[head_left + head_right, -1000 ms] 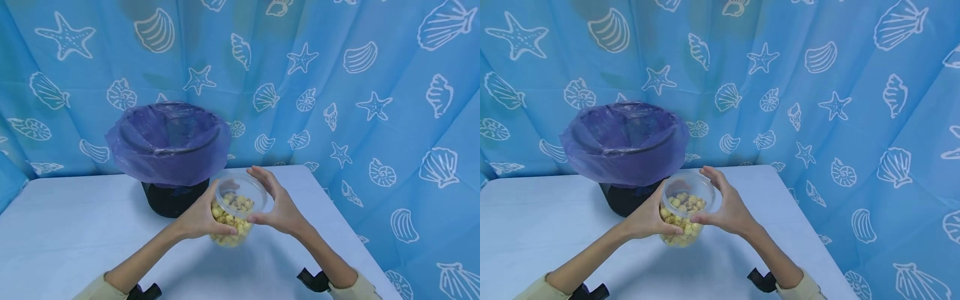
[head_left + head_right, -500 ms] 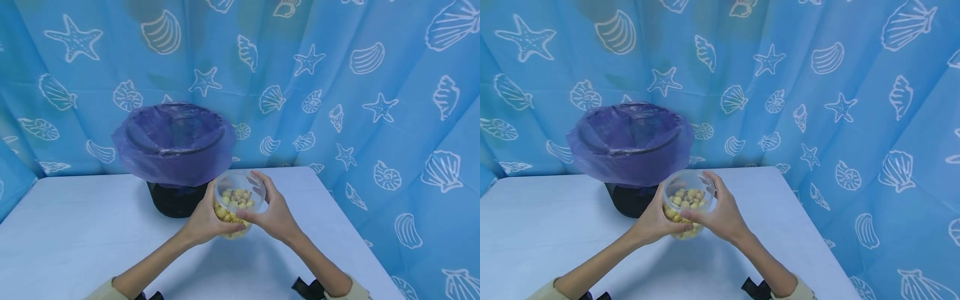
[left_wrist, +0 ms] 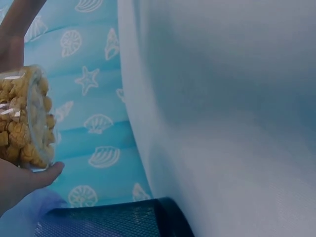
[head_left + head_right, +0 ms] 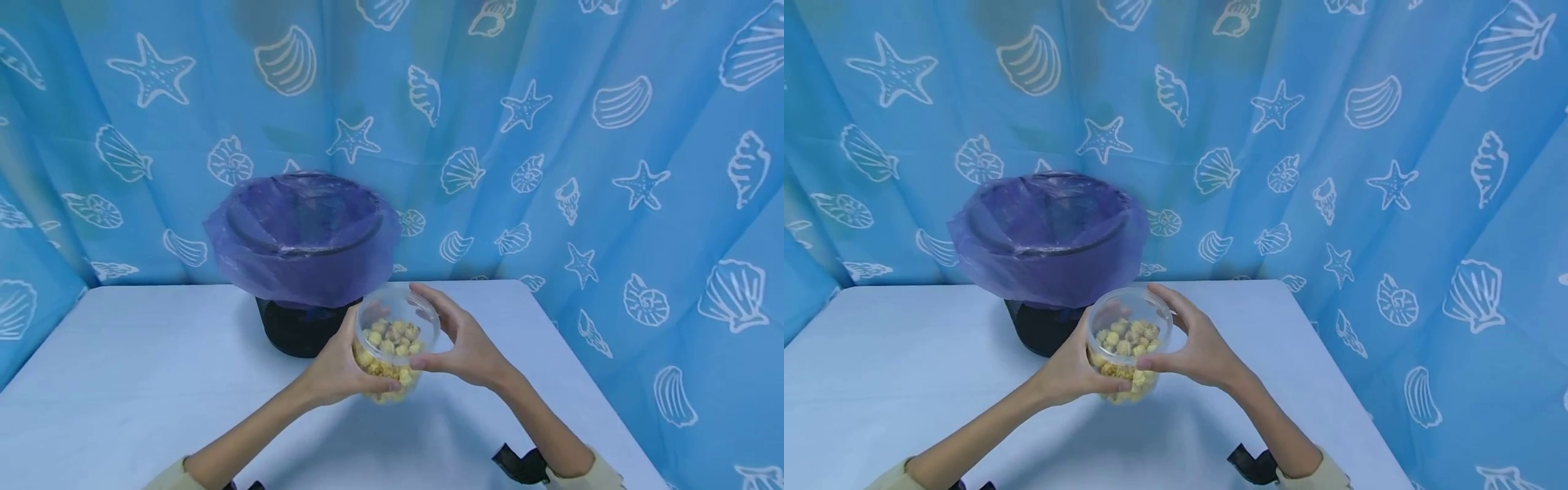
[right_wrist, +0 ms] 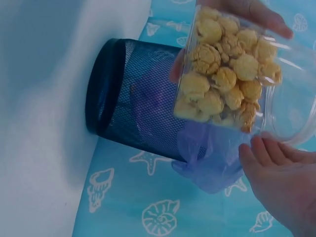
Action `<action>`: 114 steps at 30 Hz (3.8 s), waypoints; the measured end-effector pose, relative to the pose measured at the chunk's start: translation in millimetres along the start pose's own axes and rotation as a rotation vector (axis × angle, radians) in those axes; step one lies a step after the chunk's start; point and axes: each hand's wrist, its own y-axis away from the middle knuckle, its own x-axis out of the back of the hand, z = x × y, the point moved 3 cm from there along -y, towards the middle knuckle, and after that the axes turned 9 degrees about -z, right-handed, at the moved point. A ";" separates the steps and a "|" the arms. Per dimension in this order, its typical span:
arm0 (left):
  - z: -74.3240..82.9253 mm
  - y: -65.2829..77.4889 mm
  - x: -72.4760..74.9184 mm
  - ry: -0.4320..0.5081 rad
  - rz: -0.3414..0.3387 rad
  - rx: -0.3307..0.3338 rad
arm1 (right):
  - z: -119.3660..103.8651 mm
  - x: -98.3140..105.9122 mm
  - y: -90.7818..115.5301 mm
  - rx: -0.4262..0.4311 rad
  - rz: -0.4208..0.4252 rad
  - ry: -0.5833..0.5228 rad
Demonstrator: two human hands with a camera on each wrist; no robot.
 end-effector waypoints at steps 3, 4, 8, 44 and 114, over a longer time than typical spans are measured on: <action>-2.1 0.5 -2.2 0.028 -0.007 0.003 | 3.1 2.4 2.0 0.015 -0.014 0.006; -2.7 0.7 -2.9 0.038 -0.010 0.004 | 3.8 2.9 2.5 0.016 -0.017 0.007; -2.8 1.6 -6.0 0.062 -0.008 0.001 | 5.4 2.8 4.6 0.015 -0.018 -0.004; -22.7 3.8 -22.5 -0.027 0.017 -0.014 | -3.0 -3.2 24.3 -0.048 -0.021 -0.017; -17.2 4.0 -34.7 0.003 -0.074 0.008 | -11.3 -1.1 37.4 0.026 -0.092 -0.278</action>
